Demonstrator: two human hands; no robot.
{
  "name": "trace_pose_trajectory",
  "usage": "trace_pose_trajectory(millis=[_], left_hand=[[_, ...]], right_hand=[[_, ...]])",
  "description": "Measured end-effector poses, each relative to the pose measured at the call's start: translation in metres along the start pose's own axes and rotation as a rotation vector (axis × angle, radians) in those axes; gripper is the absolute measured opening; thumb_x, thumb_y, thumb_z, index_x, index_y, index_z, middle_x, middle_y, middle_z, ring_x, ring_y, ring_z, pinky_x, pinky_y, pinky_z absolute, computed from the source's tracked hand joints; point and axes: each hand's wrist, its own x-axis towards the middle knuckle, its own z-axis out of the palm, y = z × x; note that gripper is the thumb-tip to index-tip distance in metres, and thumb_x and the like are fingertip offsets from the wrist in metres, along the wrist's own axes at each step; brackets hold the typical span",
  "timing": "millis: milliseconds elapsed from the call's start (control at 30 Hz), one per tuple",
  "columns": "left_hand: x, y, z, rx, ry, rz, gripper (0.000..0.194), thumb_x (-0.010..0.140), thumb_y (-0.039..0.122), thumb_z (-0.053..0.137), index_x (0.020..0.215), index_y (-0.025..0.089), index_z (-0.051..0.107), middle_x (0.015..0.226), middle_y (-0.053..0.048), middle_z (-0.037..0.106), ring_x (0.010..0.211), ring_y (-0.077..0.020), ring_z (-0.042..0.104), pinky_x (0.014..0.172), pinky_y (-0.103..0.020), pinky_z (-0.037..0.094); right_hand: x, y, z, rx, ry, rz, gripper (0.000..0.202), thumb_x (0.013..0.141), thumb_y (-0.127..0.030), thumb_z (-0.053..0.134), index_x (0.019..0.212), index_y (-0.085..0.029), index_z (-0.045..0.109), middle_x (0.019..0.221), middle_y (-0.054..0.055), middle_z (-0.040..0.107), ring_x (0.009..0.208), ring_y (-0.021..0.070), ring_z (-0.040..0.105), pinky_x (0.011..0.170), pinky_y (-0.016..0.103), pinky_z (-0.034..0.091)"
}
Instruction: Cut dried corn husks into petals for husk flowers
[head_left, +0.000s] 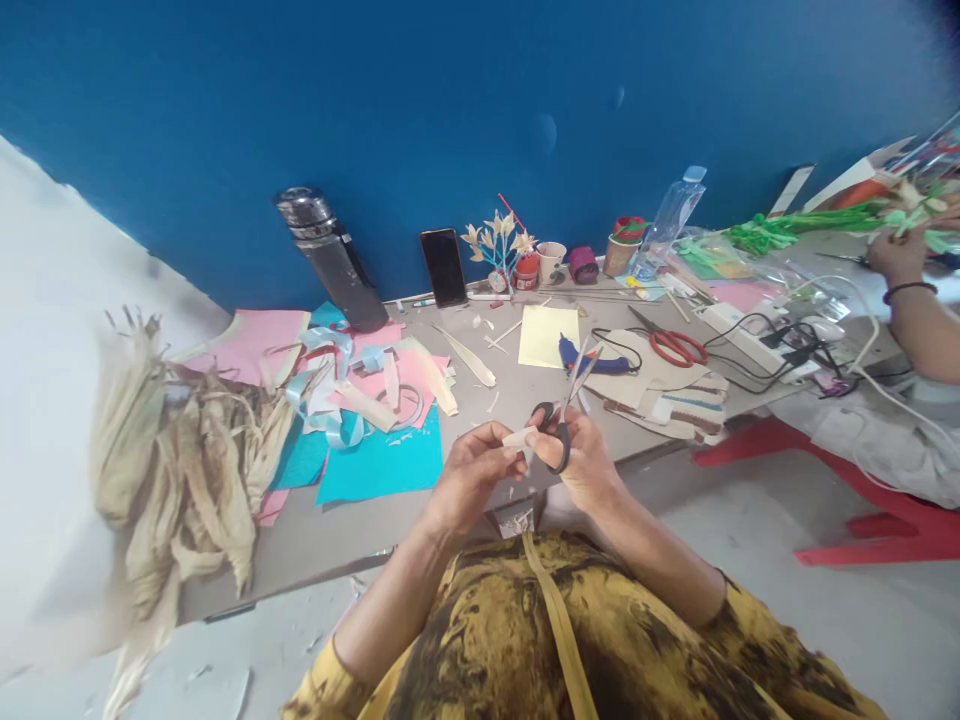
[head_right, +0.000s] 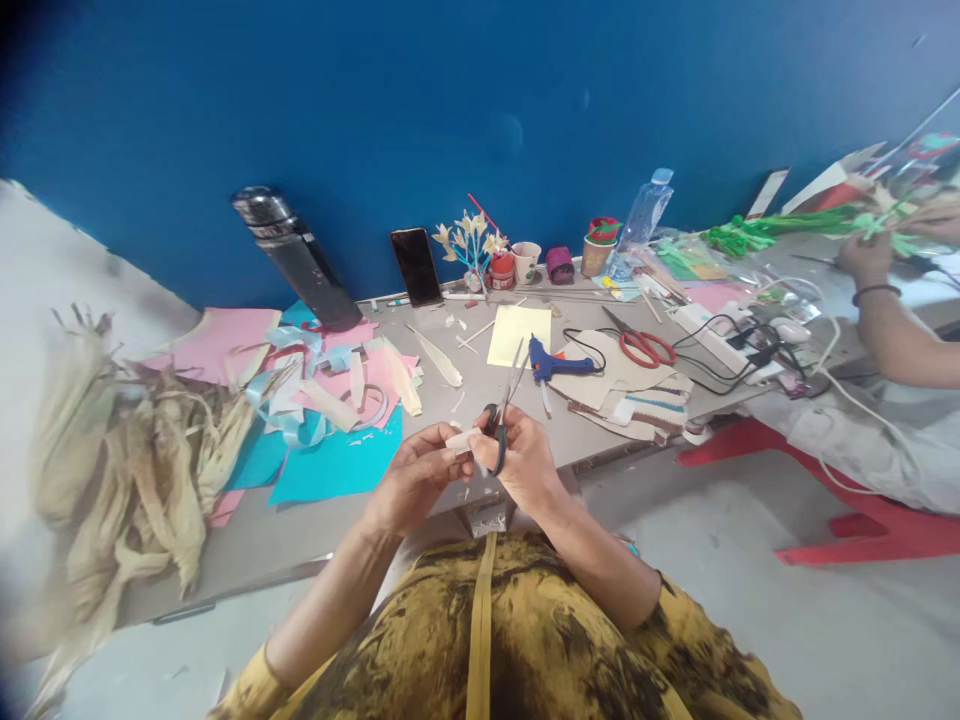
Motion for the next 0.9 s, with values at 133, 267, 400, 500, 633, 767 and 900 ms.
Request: trace_pose_trajectory(millis=[133,267,400,500,633,767,900], left_hand=[[-0.001,-0.009,0.003,-0.127,0.095,-0.003,0.015,0.07,0.025,0.075,0.071,0.014,0.063,0.067,-0.003,0.065,0.062,-0.0135,0.058,0.066,-0.027,0.045],[0.0,0.002,-0.005,-0.129,0.12,0.059,0.008,0.066,0.02,0.07,0.066,0.014,0.064,0.068,-0.004,0.065,0.063,-0.0152,0.06,0.066,-0.029,0.047],[0.001,0.017,-0.012,-0.078,0.102,0.08,0.007,0.062,0.016,0.069,0.063,0.014,0.063,0.07,-0.003,0.065,0.062,-0.016,0.061,0.065,-0.03,0.048],[0.002,0.022,-0.012,-0.036,0.042,0.055,0.007,0.062,0.016,0.068,0.062,0.014,0.062,0.067,-0.005,0.065,0.061,-0.0166,0.061,0.065,-0.029,0.047],[0.005,0.023,-0.01,0.016,-0.017,0.047,0.007,0.063,0.016,0.067,0.06,0.014,0.061,0.064,-0.006,0.067,0.061,-0.0172,0.063,0.064,-0.029,0.047],[0.007,0.023,-0.011,0.044,-0.01,0.043,0.006,0.064,0.015,0.067,0.062,0.014,0.061,0.065,-0.007,0.069,0.061,-0.0181,0.064,0.066,-0.03,0.048],[0.008,0.021,-0.014,0.044,-0.027,0.052,0.005,0.065,0.014,0.066,0.064,0.014,0.062,0.066,-0.007,0.069,0.063,-0.0187,0.065,0.067,-0.031,0.049]], right_hand=[[-0.002,0.004,0.001,0.032,0.019,0.015,0.028,0.068,-0.039,0.077,0.08,-0.018,0.061,0.062,-0.003,0.059,0.054,0.0113,0.051,0.052,0.023,0.041],[-0.006,0.008,-0.021,-0.164,-0.308,0.034,0.039,0.081,-0.054,0.068,0.083,-0.015,0.067,0.074,0.004,0.066,0.06,0.0123,0.049,0.056,0.024,0.038],[-0.012,0.008,-0.043,-0.258,-0.573,0.137,0.063,0.078,-0.073,0.059,0.093,-0.012,0.068,0.081,0.007,0.067,0.066,0.0152,0.052,0.058,0.026,0.037],[-0.016,0.004,-0.046,-0.266,-0.628,0.237,0.065,0.07,-0.074,0.066,0.091,-0.013,0.067,0.077,0.005,0.064,0.065,0.0147,0.051,0.058,0.025,0.037],[-0.017,0.0,-0.044,-0.275,-0.654,0.28,0.057,0.07,-0.068,0.07,0.082,-0.012,0.067,0.069,0.003,0.063,0.061,0.0132,0.051,0.057,0.025,0.036],[-0.017,0.003,-0.046,-0.288,-0.655,0.292,0.05,0.072,-0.062,0.069,0.078,-0.012,0.066,0.066,0.003,0.063,0.058,0.0128,0.052,0.054,0.024,0.035],[-0.016,0.006,-0.047,-0.305,-0.643,0.285,0.046,0.073,-0.058,0.069,0.075,-0.012,0.066,0.064,0.004,0.064,0.056,0.0132,0.053,0.051,0.023,0.034]])
